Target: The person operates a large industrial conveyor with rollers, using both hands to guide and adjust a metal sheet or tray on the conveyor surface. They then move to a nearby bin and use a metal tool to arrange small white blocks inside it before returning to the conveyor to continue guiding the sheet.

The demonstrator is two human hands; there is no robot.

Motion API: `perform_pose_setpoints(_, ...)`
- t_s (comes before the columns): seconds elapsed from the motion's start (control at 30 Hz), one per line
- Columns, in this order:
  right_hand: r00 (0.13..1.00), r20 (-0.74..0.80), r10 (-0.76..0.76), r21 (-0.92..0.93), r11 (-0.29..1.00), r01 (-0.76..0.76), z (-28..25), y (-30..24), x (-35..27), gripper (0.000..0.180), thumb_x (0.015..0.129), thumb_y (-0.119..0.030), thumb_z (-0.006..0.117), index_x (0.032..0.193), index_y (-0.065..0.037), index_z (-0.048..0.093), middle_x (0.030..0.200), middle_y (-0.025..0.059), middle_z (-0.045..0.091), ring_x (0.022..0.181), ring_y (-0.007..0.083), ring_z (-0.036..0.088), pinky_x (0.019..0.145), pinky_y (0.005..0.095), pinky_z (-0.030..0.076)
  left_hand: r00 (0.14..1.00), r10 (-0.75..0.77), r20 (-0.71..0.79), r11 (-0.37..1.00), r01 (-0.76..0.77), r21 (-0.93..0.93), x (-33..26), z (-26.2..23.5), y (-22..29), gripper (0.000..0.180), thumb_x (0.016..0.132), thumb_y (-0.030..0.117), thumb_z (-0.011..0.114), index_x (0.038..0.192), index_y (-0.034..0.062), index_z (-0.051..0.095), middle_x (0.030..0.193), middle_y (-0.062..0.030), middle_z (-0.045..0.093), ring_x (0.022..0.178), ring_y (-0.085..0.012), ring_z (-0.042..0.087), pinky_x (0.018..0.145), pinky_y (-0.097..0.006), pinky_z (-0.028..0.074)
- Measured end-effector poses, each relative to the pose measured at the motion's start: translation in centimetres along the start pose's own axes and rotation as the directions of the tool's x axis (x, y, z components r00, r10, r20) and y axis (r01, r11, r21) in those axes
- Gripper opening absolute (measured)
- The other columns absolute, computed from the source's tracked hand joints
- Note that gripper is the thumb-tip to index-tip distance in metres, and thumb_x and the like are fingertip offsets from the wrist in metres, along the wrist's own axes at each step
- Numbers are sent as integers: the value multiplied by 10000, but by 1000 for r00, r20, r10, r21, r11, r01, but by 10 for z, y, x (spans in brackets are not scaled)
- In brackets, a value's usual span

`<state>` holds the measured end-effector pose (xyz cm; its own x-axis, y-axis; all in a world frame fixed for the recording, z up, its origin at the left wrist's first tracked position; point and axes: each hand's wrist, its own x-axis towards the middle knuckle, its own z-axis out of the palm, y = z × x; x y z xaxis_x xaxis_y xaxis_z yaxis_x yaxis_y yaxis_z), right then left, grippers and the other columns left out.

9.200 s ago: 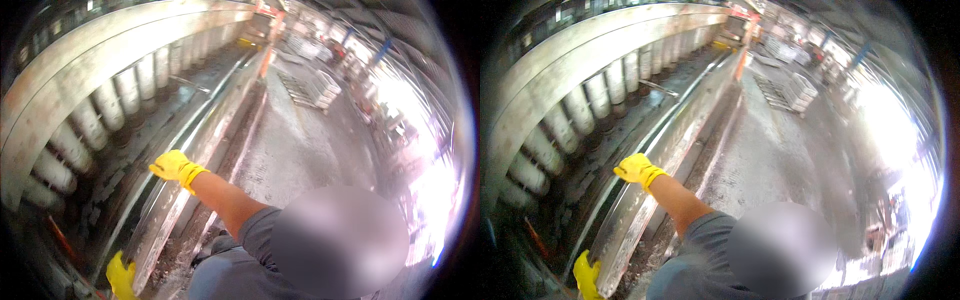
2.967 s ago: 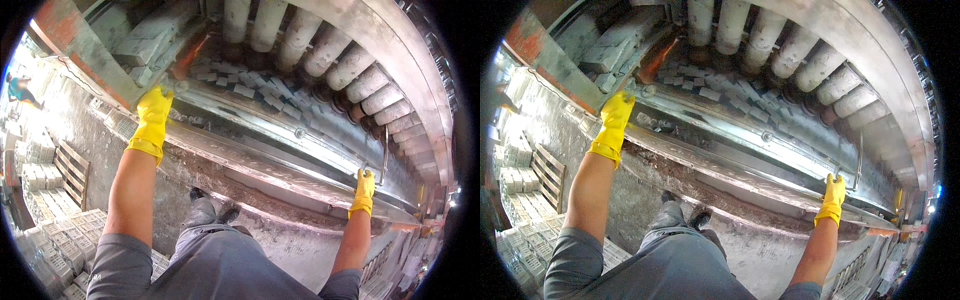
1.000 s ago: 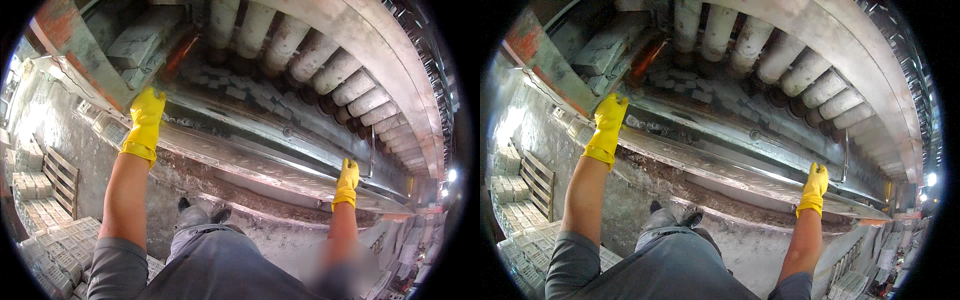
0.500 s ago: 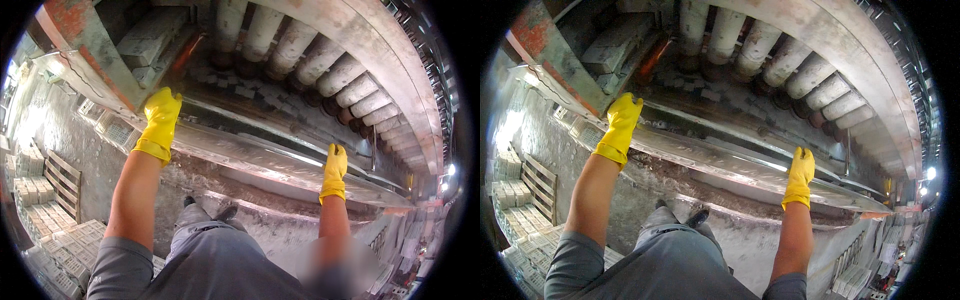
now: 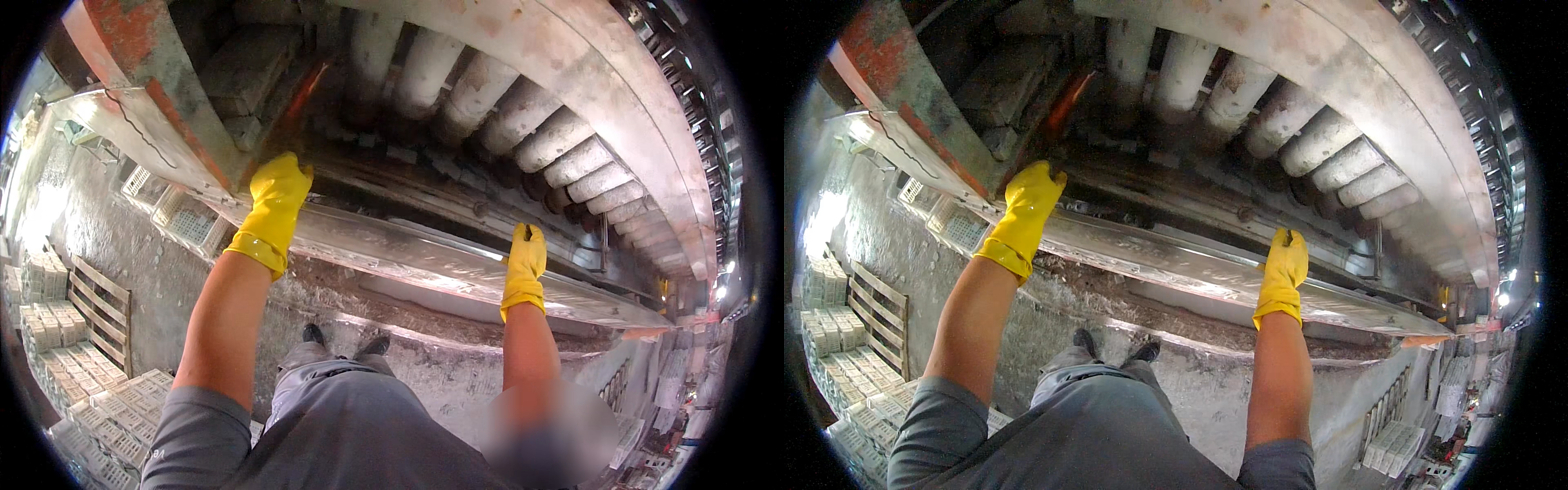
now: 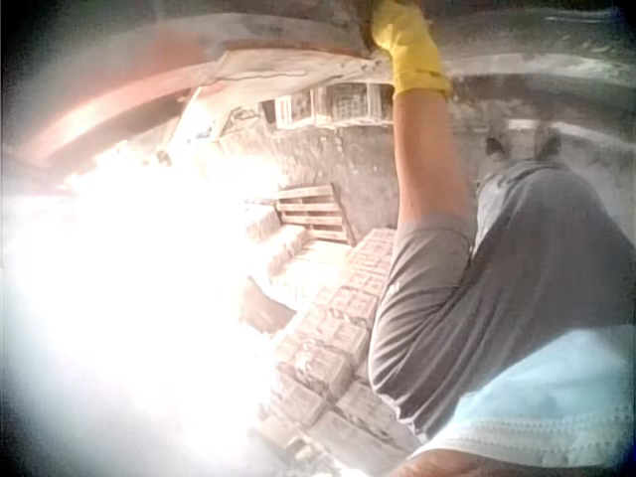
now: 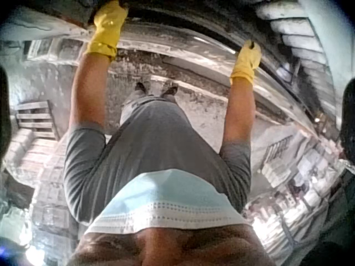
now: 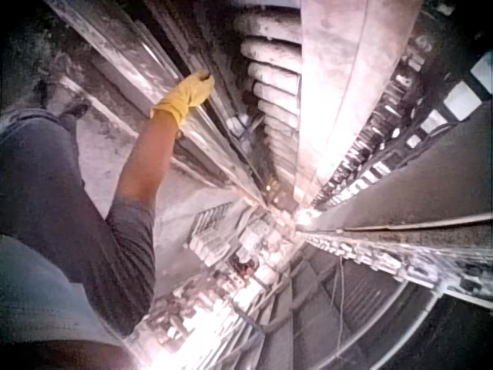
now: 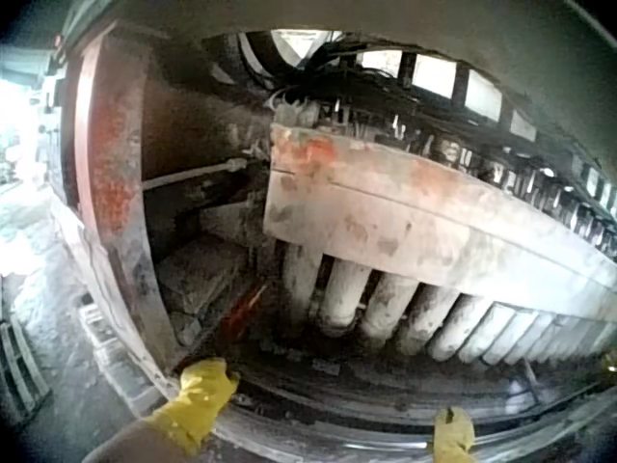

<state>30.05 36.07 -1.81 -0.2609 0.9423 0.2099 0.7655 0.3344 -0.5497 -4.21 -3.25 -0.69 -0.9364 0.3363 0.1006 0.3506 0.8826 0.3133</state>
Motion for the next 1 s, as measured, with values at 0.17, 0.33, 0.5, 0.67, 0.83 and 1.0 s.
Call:
perform_pose_setpoints(0.17,988,31,151,111,982,-154,1,-12,-2,551,996,-523,702,1345,-99,745,1296,146,770,1077,354,774,828,441,654,992,113,-58,993,-114,-10,4,-1,-4,508,989,514,681,1203,59,754,1222,-216,775,1162,-431,724,1009,-531,565)
perform_pose_setpoints(0.33,996,2,94,16,995,-94,3,-17,5,543,998,-522,698,1334,-98,750,1324,170,758,1140,387,749,946,472,606,984,171,41,985,-170,-30,11,-6,-10,549,976,553,691,1206,60,766,1245,-227,769,1173,-422,720,1026,-520,557)
perform_pose_setpoints(0.5,993,-81,-87,-191,979,70,9,-14,16,522,1011,-506,682,1313,-88,760,1316,189,759,1181,402,732,1014,485,561,912,338,230,940,-313,-139,28,-10,-24,685,974,625,663,1308,33,744,1332,-235,741,1261,-419,688,1099,-511,526)
perform_pose_setpoints(0.67,994,-73,-77,-196,979,61,9,-19,15,543,1016,-506,678,1304,-53,757,1309,213,758,1200,405,724,1022,474,558,895,385,225,923,-366,-123,32,-6,-41,774,978,669,634,1394,21,711,1422,-257,693,1344,-413,646,1160,-497,492)
perform_pose_setpoints(0.83,999,-44,-21,-93,996,16,12,-19,15,589,1016,-554,647,1321,-58,742,1265,249,761,1081,460,749,864,522,602,930,292,224,955,-273,-113,30,-12,-29,772,958,671,651,1366,20,724,1381,-248,717,1312,-422,664,1140,-502,505)
perform_pose_setpoints(1.0,993,-106,-53,-171,985,34,25,-8,15,554,983,-584,618,1135,-79,787,1187,210,773,1117,453,717,982,546,567,920,237,311,970,-208,-123,30,-16,-17,811,924,641,709,1433,11,674,1456,-252,674,1369,-420,628,1166,-487,490)
